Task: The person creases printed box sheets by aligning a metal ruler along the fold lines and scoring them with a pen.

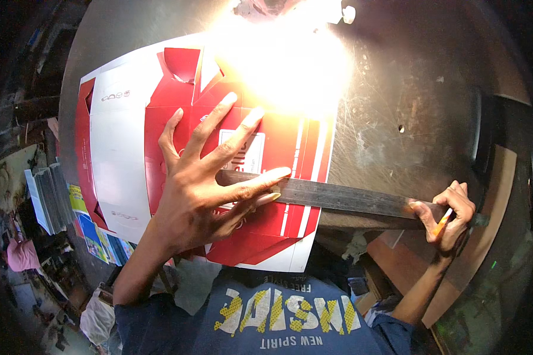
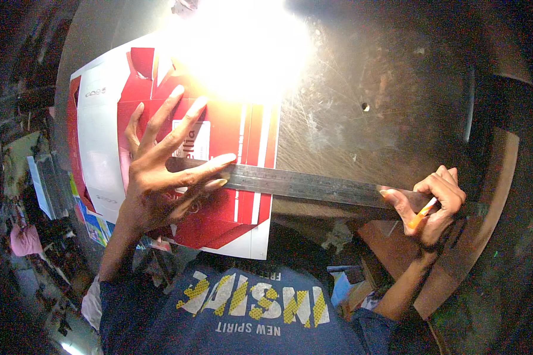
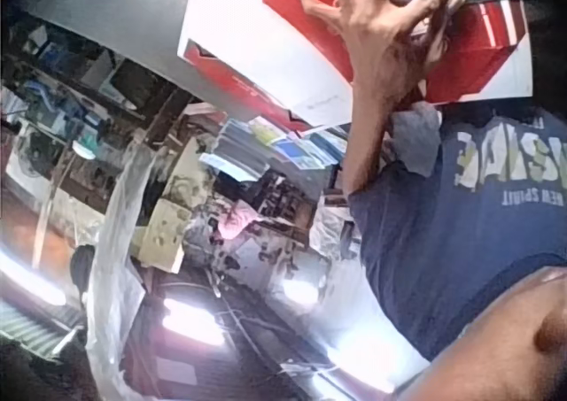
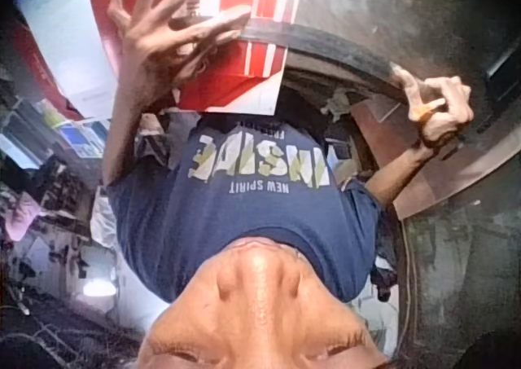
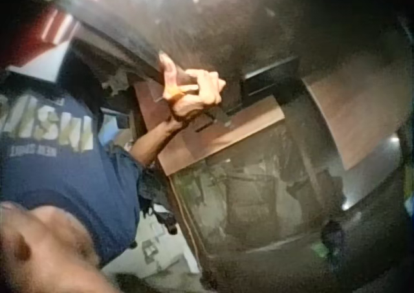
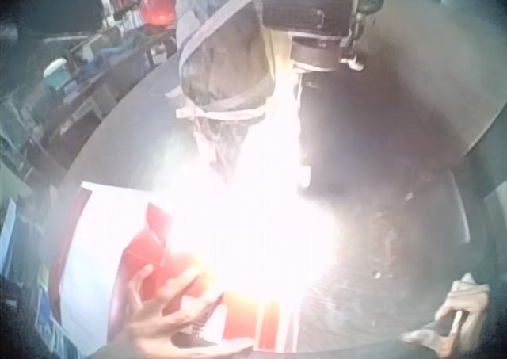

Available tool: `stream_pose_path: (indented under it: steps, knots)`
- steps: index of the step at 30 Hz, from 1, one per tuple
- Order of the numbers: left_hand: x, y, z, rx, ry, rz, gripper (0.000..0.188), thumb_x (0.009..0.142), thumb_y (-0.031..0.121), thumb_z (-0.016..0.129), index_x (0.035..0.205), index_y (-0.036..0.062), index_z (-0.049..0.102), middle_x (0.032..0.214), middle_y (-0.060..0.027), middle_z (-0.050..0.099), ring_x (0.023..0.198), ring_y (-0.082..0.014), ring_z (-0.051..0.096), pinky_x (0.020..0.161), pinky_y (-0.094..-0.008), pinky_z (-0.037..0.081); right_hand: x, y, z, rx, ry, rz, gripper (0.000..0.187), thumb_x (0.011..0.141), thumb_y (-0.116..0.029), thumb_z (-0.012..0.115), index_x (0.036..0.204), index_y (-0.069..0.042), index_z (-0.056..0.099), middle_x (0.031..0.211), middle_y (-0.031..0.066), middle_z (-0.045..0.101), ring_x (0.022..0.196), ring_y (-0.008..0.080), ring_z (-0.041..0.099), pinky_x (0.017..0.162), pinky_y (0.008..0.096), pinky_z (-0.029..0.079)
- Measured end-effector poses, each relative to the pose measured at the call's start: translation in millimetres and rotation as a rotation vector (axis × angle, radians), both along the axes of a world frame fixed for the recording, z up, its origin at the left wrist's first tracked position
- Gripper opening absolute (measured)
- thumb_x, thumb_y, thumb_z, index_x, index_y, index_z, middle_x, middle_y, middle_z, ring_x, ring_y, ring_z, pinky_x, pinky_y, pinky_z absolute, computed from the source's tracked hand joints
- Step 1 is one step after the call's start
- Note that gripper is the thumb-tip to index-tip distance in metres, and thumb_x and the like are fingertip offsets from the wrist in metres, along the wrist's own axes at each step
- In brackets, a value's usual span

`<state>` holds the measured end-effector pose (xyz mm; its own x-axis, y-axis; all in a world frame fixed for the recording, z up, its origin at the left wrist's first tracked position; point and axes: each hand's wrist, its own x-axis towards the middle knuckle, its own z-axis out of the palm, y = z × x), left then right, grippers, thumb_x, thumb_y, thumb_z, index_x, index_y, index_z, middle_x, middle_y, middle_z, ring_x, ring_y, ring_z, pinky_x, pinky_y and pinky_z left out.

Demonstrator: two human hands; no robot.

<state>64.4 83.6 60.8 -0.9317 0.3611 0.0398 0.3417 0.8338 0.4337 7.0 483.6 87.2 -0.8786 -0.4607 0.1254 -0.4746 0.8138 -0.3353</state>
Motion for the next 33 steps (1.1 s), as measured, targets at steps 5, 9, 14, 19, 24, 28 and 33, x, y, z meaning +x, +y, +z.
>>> stream_pose_path:
  steps: [5,9,14,19,24,28,33]
  knots:
    - [-3.0,3.3,2.8,0.000,0.013,0.005,0.038,0.070,0.036,0.084,0.107,0.0363,0.079,0.149,-0.0125,0.054,0.144,-0.0370,0.040,0.119,-0.0584,0.014,-0.1,1.6,2.7,0.006,-0.028,-0.002,0.050,0.073,-0.037,0.083,0.063,-0.004,0.047,0.060,0.0056,0.041,0.060,0.0220,0.035,0.062,0.0373,0.029]
    - [-2.3,5.7,3.8,0.004,0.014,0.022,0.037,0.069,0.035,0.085,0.106,0.0361,0.079,0.149,-0.0123,0.054,0.144,-0.0374,0.040,0.119,-0.0583,0.014,-2.1,2.8,-0.7,-0.023,-0.044,0.016,0.050,0.073,-0.036,0.084,0.063,-0.004,0.047,0.061,0.0051,0.040,0.061,0.0217,0.035,0.062,0.0370,0.028]
    - [-3.9,6.0,4.7,0.000,0.011,0.025,0.037,0.068,0.033,0.085,0.104,0.0357,0.080,0.149,-0.0124,0.054,0.144,-0.0380,0.040,0.119,-0.0585,0.015,-1.9,3.1,4.6,-0.008,-0.058,0.009,0.050,0.074,-0.035,0.085,0.064,-0.004,0.047,0.062,0.0052,0.040,0.062,0.0214,0.035,0.063,0.0371,0.028]
    - [-3.5,6.4,2.6,-0.019,0.012,0.024,0.038,0.067,0.033,0.085,0.105,0.0359,0.080,0.148,-0.0133,0.054,0.144,-0.0387,0.039,0.119,-0.0587,0.015,-3.1,3.6,-2.2,-0.038,-0.044,0.009,0.051,0.066,-0.036,0.092,0.062,-0.008,0.049,0.059,0.0036,0.040,0.058,0.0212,0.036,0.062,0.0349,0.027]
    - [-4.0,9.0,1.9,-0.023,0.009,0.016,0.037,0.068,0.032,0.085,0.105,0.0351,0.080,0.147,-0.0145,0.055,0.144,-0.0395,0.039,0.120,-0.0579,0.015,-2.1,6.1,-2.2,-0.024,-0.042,0.006,0.052,0.066,-0.036,0.092,0.062,-0.008,0.049,0.058,0.0036,0.039,0.059,0.0213,0.036,0.063,0.0347,0.027]
    - [-4.5,10.1,-1.0,-0.011,0.013,0.011,0.036,0.069,0.032,0.085,0.105,0.0339,0.080,0.146,-0.0150,0.056,0.144,-0.0396,0.040,0.120,-0.0580,0.014,-0.4,10.6,-4.4,-0.019,-0.040,0.005,0.052,0.066,-0.037,0.092,0.061,-0.008,0.049,0.058,0.0035,0.039,0.059,0.0212,0.036,0.062,0.0345,0.026]
    - [-1.9,10.5,0.8,-0.029,0.016,0.014,0.036,0.070,0.033,0.085,0.105,0.0339,0.080,0.145,-0.0158,0.057,0.143,-0.0399,0.040,0.120,-0.0584,0.014,-0.5,11.8,-7.2,-0.035,-0.050,0.003,0.052,0.066,-0.037,0.092,0.061,-0.008,0.049,0.058,0.0037,0.039,0.058,0.0211,0.035,0.062,0.0346,0.026]
